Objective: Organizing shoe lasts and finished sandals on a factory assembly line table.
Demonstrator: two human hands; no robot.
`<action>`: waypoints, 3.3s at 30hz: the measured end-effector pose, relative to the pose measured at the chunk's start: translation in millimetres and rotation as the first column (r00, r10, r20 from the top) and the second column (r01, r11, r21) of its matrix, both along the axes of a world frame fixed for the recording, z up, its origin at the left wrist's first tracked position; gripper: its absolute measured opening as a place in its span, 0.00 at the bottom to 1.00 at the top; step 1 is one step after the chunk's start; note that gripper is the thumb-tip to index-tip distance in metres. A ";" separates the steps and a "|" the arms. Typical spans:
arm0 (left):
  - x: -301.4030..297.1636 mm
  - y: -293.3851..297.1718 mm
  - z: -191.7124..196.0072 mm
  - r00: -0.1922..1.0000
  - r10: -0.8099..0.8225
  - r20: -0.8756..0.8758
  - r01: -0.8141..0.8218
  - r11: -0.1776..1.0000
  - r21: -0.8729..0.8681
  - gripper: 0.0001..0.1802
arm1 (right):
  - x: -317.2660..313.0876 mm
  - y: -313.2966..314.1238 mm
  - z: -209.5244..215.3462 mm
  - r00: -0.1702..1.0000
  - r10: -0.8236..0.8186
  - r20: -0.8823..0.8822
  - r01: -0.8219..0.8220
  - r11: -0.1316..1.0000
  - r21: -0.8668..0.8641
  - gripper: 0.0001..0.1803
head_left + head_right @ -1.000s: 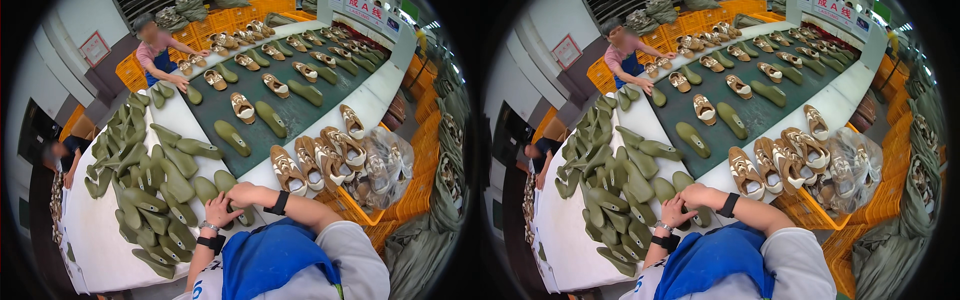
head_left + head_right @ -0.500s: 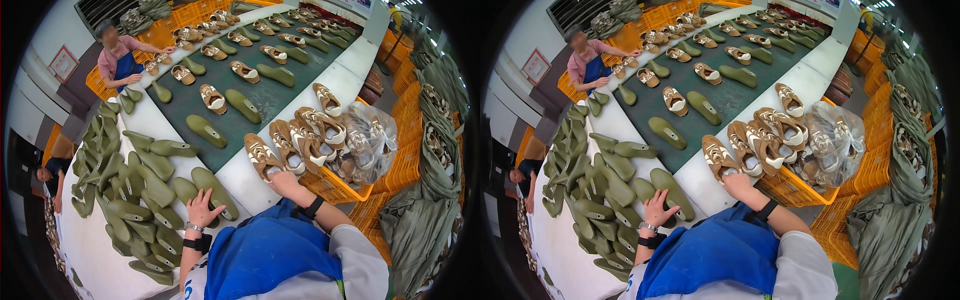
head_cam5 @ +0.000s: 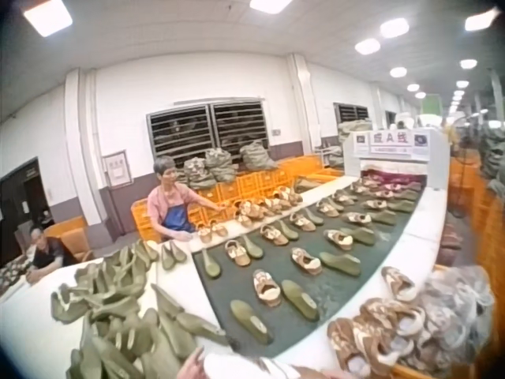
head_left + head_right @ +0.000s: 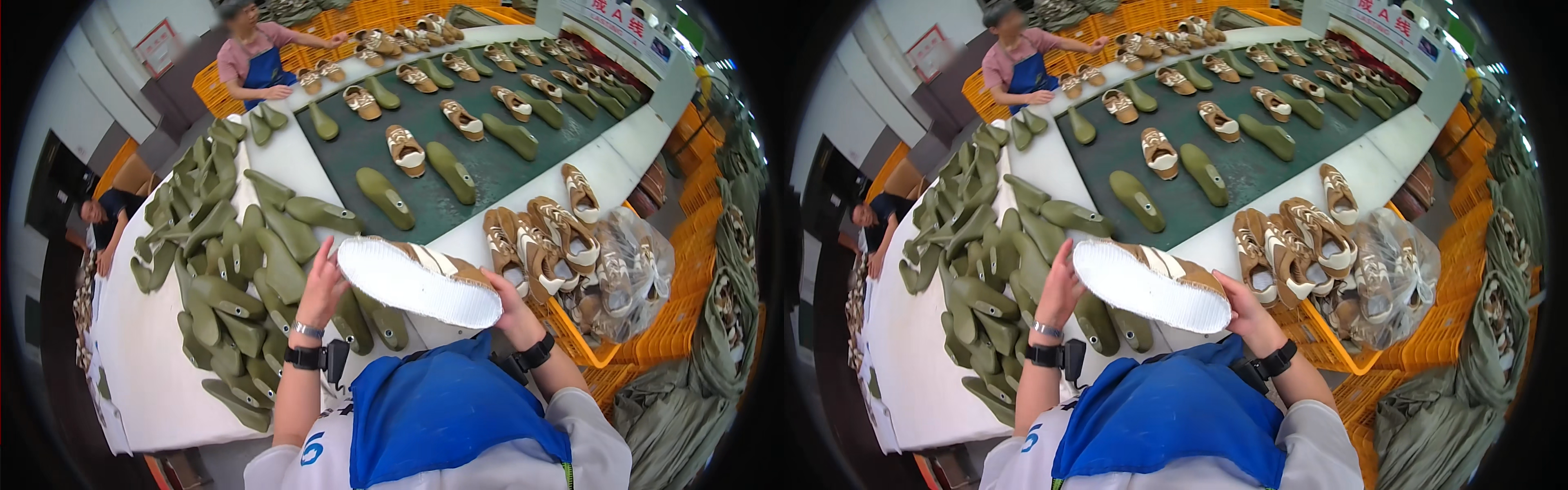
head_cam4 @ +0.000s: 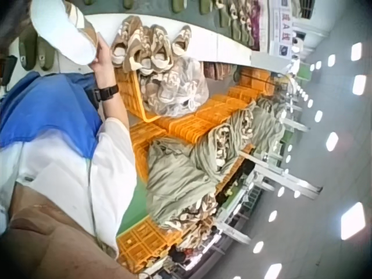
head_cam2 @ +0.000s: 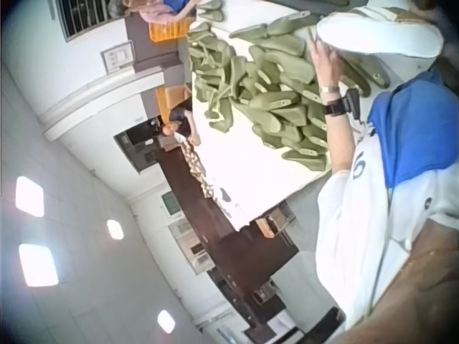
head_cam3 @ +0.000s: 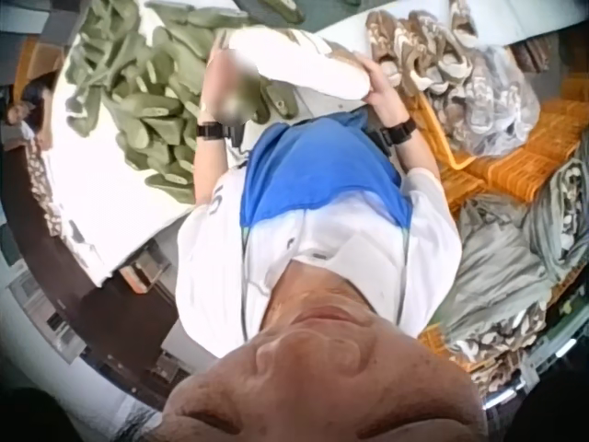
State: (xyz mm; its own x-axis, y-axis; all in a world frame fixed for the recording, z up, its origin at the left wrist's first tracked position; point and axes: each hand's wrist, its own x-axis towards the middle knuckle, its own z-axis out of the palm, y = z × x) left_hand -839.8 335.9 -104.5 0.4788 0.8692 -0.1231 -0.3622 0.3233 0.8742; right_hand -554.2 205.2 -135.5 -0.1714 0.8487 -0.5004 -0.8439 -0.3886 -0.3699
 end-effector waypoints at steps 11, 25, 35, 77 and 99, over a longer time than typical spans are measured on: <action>12.0 3.9 -6.0 0.955 0.235 -0.180 -0.247 0.968 -0.042 0.13 | -7.3 -3.7 -3.1 0.981 0.110 -0.163 -0.099 0.992 0.077 0.20; -8.2 -64.2 -84.9 0.177 0.626 -0.759 0.650 0.505 0.568 0.38 | 16.5 137.9 130.0 0.499 0.150 0.854 -0.638 0.730 0.244 0.13; -5.7 -62.3 -75.6 0.199 0.581 -0.789 0.571 0.586 0.575 0.38 | -81.2 340.3 8.6 -0.251 -0.015 0.968 -0.731 0.659 -0.179 0.16; -1.9 -63.6 -78.1 0.190 0.578 -0.794 0.608 0.566 0.557 0.40 | -140.2 182.8 -49.4 -0.201 -0.347 0.916 -0.824 0.565 0.033 0.17; 5.0 -52.9 -58.9 0.121 0.464 -0.878 0.588 0.679 0.440 0.39 | -103.2 416.9 -110.9 -0.630 -0.221 0.744 -0.548 0.806 -0.225 0.17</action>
